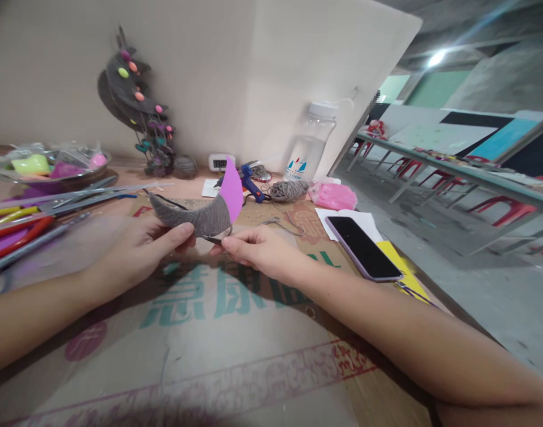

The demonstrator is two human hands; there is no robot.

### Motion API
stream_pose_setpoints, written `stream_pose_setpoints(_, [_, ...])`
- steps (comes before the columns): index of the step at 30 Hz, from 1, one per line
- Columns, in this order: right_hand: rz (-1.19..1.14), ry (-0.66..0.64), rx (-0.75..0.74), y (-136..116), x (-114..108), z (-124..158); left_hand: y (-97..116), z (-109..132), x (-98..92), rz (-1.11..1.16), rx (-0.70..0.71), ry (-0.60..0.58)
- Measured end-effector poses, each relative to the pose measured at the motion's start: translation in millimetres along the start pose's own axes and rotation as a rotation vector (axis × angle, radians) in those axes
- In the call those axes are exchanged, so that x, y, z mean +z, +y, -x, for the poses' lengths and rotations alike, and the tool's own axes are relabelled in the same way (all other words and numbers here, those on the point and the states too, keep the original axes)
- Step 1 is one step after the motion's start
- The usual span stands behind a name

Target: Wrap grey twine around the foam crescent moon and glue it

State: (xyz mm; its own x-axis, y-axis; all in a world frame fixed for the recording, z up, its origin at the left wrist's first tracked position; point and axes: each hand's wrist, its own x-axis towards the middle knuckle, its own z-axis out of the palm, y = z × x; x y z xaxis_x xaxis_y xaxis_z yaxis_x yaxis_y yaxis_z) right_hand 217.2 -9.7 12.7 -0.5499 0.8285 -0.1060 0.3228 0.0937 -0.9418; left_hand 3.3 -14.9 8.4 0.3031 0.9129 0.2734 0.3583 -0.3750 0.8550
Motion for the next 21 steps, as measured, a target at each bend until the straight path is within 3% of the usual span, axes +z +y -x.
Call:
stream_pose_setpoints(15, [0.191,0.046,-0.046,-2,-3,0,1,-2,0.3,0.033,0.019,-0.001])
stream_pose_setpoints(21, [0.295,0.117,-0.070,-5,-3,-1,-8,-4,0.6,0.123,-0.024,-0.076])
